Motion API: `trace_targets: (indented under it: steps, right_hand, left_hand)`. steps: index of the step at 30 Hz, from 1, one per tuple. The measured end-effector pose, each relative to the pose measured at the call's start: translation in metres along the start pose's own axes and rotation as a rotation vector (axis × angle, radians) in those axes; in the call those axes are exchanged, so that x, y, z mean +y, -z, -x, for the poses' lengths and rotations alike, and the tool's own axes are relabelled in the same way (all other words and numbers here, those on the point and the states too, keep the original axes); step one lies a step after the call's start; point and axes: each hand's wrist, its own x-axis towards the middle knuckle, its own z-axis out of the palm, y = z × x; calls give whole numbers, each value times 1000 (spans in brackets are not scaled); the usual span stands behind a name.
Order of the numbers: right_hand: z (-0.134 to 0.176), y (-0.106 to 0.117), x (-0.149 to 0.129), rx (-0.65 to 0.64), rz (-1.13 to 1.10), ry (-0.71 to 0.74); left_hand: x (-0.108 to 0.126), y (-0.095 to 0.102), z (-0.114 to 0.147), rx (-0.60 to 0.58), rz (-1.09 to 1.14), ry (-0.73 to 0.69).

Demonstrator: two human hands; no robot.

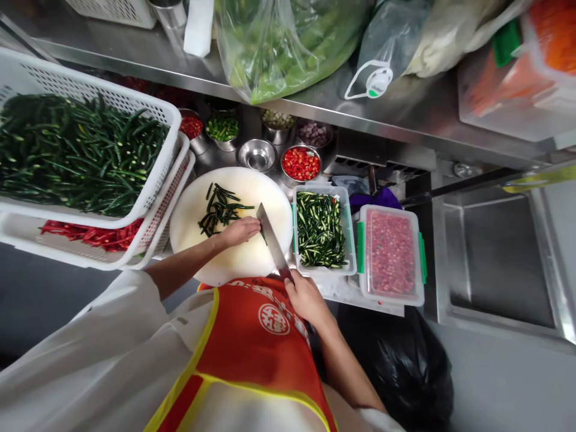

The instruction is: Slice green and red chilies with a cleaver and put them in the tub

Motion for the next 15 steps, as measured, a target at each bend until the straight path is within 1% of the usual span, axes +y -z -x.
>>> trace_targets:
  steps: [4,9,11,13,15]
  right_hand:
    - [0,3,1,-22,-16,-31]
    - [11,11,8,-52,-2,-46]
    - [11,10,8,-59,13,-41]
    - [2,3,5,-49,43,-24]
    - [-15,-6,-1,-8,76,5]
  left_hand:
    - [0,1,0,12,-4,-16]
    - [-2,-1,0,33,4,-12]
    - [-3,-2,0,38,22,-18]
    - [-4,-3,-1,34,35,-23]
    - [-5,-3,-1,25,33,-31]
